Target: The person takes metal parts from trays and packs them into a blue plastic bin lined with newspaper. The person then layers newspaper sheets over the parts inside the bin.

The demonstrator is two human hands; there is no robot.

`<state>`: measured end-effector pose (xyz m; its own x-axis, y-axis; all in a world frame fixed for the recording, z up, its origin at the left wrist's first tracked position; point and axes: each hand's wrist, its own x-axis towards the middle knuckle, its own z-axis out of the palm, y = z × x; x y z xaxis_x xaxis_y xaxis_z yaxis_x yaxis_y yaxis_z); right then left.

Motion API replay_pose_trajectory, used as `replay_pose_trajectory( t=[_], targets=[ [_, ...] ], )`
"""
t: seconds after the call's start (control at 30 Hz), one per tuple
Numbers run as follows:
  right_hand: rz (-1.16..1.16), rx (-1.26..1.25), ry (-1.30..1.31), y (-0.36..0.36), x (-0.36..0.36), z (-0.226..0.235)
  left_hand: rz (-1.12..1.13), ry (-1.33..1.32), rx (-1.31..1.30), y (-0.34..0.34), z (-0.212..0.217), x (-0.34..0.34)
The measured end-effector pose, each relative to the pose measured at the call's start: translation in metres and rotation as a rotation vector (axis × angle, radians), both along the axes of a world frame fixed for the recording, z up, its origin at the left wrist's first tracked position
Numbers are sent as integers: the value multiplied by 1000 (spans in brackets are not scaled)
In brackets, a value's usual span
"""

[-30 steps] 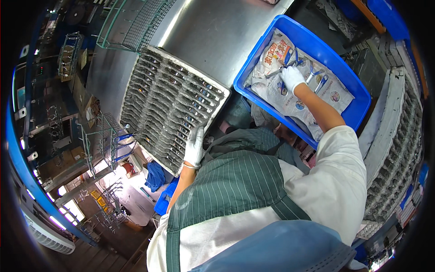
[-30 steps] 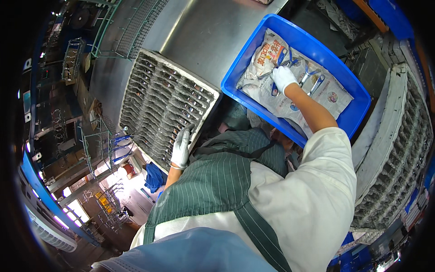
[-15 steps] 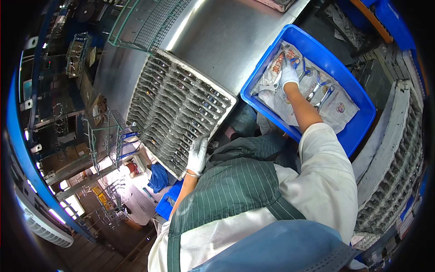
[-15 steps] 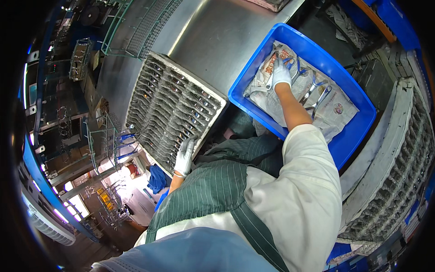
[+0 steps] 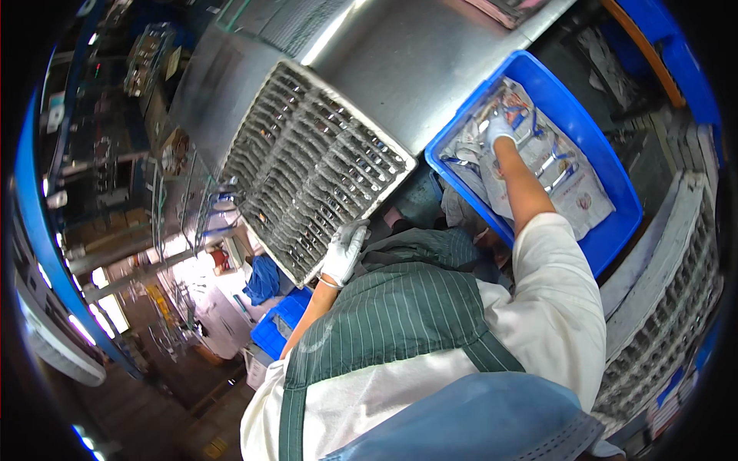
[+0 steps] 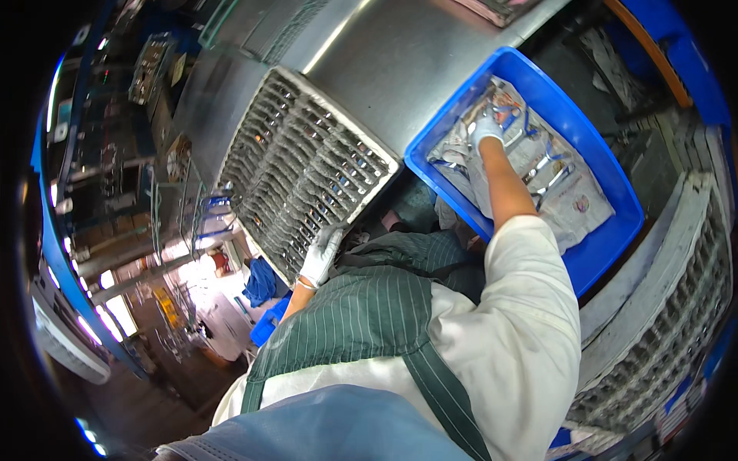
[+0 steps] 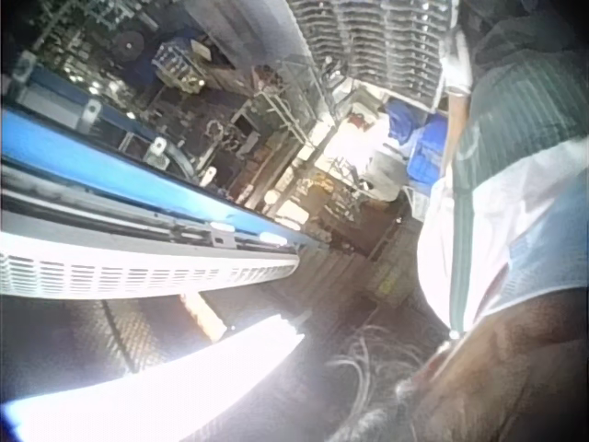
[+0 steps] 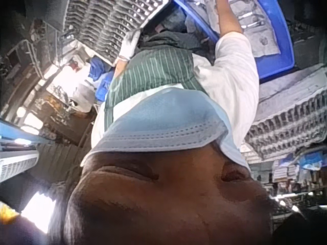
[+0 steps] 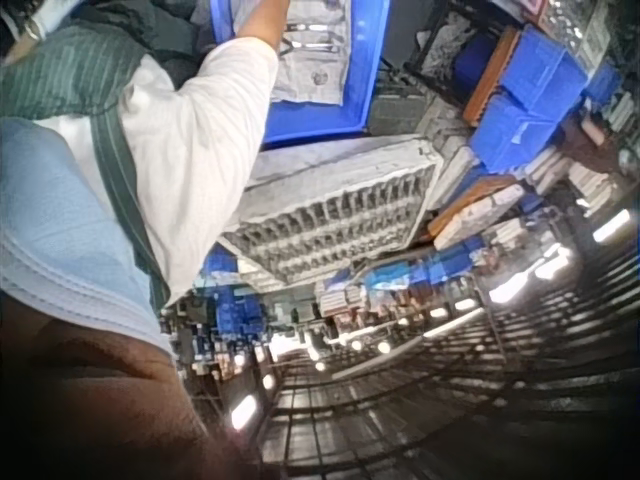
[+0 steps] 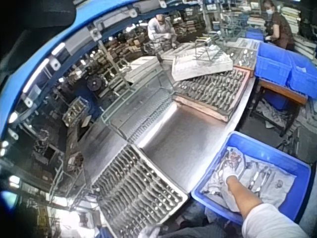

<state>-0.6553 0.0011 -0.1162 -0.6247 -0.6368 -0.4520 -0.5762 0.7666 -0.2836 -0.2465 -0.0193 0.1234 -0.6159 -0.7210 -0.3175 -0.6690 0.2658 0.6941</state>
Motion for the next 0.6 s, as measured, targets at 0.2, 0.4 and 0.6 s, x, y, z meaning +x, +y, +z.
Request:
replay_pose_trajectory(
  t=[0.2, 0.4, 0.6],
  targets=[
    [-21, -630, 42, 22, 10, 24, 53, 71, -94, 0, -8, 19],
    [-146, -1002, -323, 18, 77, 140, 355, -7, -107, 8, -25, 44],
    [442, -1090, -406, -26, 175, 109, 532, 32, -38, -2, -20, 102]
  ],
)
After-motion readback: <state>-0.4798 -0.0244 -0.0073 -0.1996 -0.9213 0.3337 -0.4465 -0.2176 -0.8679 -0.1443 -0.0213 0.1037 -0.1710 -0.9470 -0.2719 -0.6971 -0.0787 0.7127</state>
